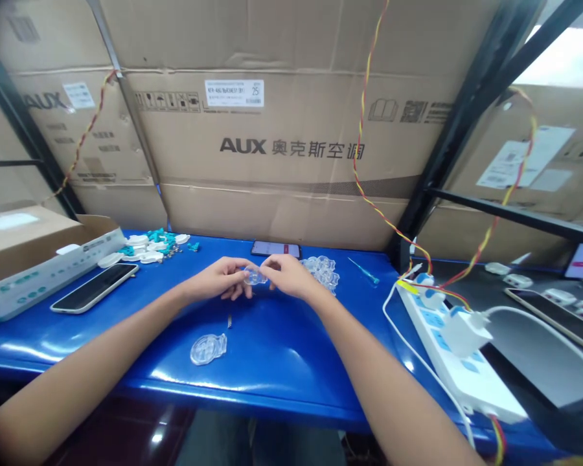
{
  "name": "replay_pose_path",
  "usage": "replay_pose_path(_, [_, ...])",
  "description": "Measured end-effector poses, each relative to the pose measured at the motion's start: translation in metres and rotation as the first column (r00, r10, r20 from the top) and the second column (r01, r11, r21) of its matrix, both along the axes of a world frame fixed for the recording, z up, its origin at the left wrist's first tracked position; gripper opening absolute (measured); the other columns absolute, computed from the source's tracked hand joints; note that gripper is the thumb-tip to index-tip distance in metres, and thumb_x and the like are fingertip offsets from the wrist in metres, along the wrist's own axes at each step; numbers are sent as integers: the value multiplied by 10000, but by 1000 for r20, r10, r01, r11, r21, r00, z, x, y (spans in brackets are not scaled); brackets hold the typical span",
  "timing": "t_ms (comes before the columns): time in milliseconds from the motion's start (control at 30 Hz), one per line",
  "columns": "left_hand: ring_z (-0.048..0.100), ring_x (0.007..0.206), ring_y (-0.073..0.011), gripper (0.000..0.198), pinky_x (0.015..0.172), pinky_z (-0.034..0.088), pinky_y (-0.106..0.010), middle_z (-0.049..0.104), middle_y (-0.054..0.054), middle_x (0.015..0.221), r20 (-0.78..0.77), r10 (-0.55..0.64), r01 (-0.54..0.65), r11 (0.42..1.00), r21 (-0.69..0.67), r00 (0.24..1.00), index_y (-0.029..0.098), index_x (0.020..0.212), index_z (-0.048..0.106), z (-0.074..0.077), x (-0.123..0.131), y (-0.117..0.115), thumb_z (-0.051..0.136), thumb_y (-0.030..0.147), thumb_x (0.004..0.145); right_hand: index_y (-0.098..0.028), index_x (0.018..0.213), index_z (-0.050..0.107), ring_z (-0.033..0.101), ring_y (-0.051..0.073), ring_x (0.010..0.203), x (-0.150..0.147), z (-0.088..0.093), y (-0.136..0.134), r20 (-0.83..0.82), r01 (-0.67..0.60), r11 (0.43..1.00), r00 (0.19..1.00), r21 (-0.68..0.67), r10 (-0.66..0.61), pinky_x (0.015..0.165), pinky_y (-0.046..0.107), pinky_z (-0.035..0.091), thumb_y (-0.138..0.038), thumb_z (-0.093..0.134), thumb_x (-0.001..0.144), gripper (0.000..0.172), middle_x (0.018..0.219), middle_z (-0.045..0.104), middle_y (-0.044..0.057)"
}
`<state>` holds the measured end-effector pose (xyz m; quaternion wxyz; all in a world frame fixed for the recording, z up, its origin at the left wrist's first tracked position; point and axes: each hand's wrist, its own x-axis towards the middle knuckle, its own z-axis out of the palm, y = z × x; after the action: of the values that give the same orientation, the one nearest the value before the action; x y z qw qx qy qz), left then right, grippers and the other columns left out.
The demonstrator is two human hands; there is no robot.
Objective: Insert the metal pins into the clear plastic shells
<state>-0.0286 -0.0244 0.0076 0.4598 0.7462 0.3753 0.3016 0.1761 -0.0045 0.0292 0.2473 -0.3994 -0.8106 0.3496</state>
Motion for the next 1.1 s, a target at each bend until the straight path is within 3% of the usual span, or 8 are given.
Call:
replay_pose_path(67, [539,448,-88,414,374,363,-156,703,-117,759,-5,9,-9,1000,20,1000,87,1134,556,1,-1,0,478,419,899,-146,954,632,523,102,483,-1,0,-2,-26,-29,999,999,-32,28,485,206,390,-308,542,850,212,600,619,-6])
replay_pose_path(267, [528,437,-77,411,381,362,-153,687,-93,723,-4,15,-15,998,53,1000,85,1090,572,3,-2,0,479,436,898,-151,940,608,533,103,489,-9,-3,-4,-85,41,999,996,-19,-42,492,202,404,-257,588,806,171,594,614,-15])
replay_pose_path(600, [571,467,-101,395,374,376,-174,704,-99,772,82,10,-6,999,-44,997,104,1149,528,1,2,1,518,390,877,-153,891,570,595,120,568,-12,-9,-1,-170,86,996,982,-8,-86,511,199,433,-204,608,778,129,645,618,-8])
replay_pose_path(800, [567,445,-98,454,378,365,-171,709,-99,757,68,111,-108,993,-54,991,98,1175,514,2,0,4,553,404,842,-164,888,556,560,109,510,-6,-4,2,-170,56,994,983,-89,-70,428,179,392,-209,595,804,103,605,610,-13])
replay_pose_path(967, [533,444,-92,364,412,371,-184,700,-69,731,-37,306,-299,945,132,951,108,1106,560,-4,-11,14,515,356,843,-157,875,567,505,87,423,4,0,9,-91,169,979,980,-115,-179,373,171,354,-189,565,818,65,573,613,-10])
replay_pose_path(1100, [595,560,-132,271,509,412,-204,664,-29,643,-250,407,-309,883,353,878,129,960,638,-7,-19,18,496,313,820,-159,885,602,495,84,390,7,-3,11,122,198,979,974,-49,-191,385,174,355,-193,530,836,93,553,620,-8])
